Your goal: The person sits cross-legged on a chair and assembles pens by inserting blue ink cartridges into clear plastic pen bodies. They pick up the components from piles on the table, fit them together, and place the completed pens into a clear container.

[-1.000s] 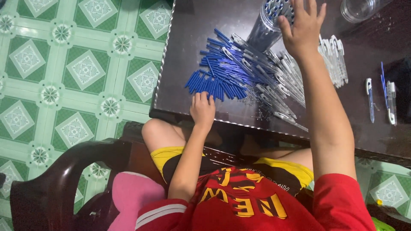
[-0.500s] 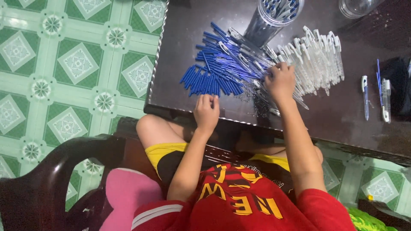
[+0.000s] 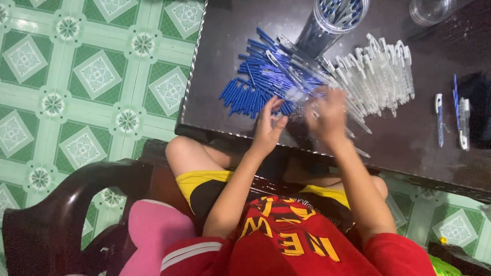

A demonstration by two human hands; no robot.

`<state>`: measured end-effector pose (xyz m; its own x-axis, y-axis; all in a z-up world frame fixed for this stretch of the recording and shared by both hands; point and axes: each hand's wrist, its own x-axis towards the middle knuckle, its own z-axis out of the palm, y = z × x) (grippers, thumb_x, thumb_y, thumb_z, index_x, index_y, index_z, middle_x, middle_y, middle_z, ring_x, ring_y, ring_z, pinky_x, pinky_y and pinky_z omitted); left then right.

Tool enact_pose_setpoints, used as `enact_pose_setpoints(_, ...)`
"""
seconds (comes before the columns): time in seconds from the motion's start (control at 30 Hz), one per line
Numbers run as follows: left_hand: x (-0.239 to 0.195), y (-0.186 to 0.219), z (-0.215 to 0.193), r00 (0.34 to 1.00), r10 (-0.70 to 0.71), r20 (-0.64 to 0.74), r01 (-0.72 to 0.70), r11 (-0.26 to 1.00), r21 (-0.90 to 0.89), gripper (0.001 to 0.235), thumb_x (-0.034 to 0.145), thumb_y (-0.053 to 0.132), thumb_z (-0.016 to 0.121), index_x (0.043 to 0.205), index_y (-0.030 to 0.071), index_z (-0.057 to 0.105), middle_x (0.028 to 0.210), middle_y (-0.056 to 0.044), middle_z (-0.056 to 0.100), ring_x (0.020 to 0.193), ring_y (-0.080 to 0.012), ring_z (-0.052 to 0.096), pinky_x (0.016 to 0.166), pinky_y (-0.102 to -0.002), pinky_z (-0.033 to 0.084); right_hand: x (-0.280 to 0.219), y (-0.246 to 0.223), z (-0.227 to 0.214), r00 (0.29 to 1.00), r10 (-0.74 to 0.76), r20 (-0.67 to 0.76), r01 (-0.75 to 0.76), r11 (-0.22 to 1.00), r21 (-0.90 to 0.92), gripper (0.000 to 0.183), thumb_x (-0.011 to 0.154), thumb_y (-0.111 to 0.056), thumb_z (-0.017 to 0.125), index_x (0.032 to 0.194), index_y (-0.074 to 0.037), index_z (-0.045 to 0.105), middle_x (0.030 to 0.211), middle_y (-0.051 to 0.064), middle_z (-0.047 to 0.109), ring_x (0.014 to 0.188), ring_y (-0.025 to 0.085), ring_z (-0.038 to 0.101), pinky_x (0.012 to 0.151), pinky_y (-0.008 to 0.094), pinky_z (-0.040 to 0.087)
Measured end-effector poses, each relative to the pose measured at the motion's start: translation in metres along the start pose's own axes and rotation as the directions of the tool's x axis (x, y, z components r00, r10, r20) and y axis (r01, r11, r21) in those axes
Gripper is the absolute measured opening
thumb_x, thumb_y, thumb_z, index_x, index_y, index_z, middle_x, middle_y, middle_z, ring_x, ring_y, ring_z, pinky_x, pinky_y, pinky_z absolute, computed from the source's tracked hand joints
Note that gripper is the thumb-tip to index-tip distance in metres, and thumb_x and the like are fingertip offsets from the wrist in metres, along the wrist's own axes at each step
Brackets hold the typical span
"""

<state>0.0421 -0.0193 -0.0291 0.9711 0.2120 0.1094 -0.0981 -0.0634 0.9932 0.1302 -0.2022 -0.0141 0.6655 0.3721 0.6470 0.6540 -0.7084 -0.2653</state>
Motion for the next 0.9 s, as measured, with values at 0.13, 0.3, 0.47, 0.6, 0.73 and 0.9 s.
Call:
enact_pose_setpoints(0.13,0.008,0.008,0.009,0.991,0.011,-0.133,-0.022,0.997,-0.080,0.031,0.110,0.028,0.048,0.130,0.006,0.058,0.107,-0.016,0.073,0.097,-0.0295,0.072,0.082,-0.041,0.059,-0.016,-0.047,0.003,0.984,-0.095,0.150,0.054,0.965,0.257,0.012,0.087,-0.022,0.080,0.093,-0.016,0.071,0.108,0.008,0.066,0.096,0.031,0.062,0.085,0.042,0.047)
enact_pose_setpoints(0.3,-0.005,-0.026,-0.008,0.961,-0.180,-0.211,0.122,0.958,-0.261,0.032,0.113,0.031,0.039,0.127,0.009,0.058,0.094,-0.008,0.069,0.069,-0.0154,0.069,0.062,-0.028,0.060,-0.048,-0.028,0.006,0.956,0.117,0.268,-0.123,0.992,0.007,0.018,0.083,-0.018,0.081,0.101,-0.016,0.075,0.092,0.007,0.058,0.089,0.031,0.056,0.077,0.043,0.048)
enact_pose_setpoints(0.47,-0.020,-0.042,-0.022,0.958,-0.244,-0.151,0.204,0.949,-0.240,0.033,0.113,0.029,0.042,0.125,0.005,0.061,0.079,-0.008,0.064,0.049,-0.0100,0.056,0.046,-0.021,0.047,-0.055,-0.022,0.010,0.949,0.065,0.307,0.012,0.970,-0.242,0.016,0.078,-0.018,0.084,0.090,-0.015,0.075,0.083,0.006,0.063,0.079,0.027,0.062,0.067,0.039,0.051)
enact_pose_setpoints(0.6,-0.027,-0.044,-0.016,0.961,-0.255,-0.108,0.228,0.950,-0.215,0.032,0.112,0.030,0.045,0.124,0.007,0.064,0.078,-0.008,0.065,0.048,-0.0115,0.056,0.046,-0.022,0.046,-0.059,-0.008,0.025,0.966,-0.036,0.256,0.094,0.971,-0.219,0.012,0.081,-0.017,0.082,0.086,-0.017,0.071,0.081,0.005,0.060,0.076,0.027,0.061,0.066,0.038,0.051)
enact_pose_setpoints(0.73,-0.025,-0.062,-0.011,0.958,-0.273,-0.093,0.267,0.961,-0.075,0.024,0.108,0.027,0.052,0.114,0.008,0.067,0.073,-0.007,0.067,0.046,-0.0134,0.058,0.045,-0.025,0.047,-0.063,0.001,0.030,0.968,-0.063,0.244,0.118,0.969,-0.216,0.010,0.086,-0.015,0.078,0.082,-0.017,0.068,0.080,0.003,0.062,0.074,0.024,0.062,0.061,0.034,0.051)
enact_pose_setpoints(0.9,-0.024,-0.060,-0.006,0.954,-0.280,-0.106,0.285,0.958,0.037,0.023,0.106,0.027,0.055,0.109,0.009,0.069,0.071,-0.009,0.068,0.057,-0.0228,0.064,0.055,-0.035,0.052,-0.069,0.009,0.026,0.967,-0.024,0.253,0.073,0.980,-0.187,0.008,0.089,-0.013,0.074,0.086,-0.017,0.068,0.081,0.003,0.062,0.075,0.024,0.064,0.063,0.033,0.052)
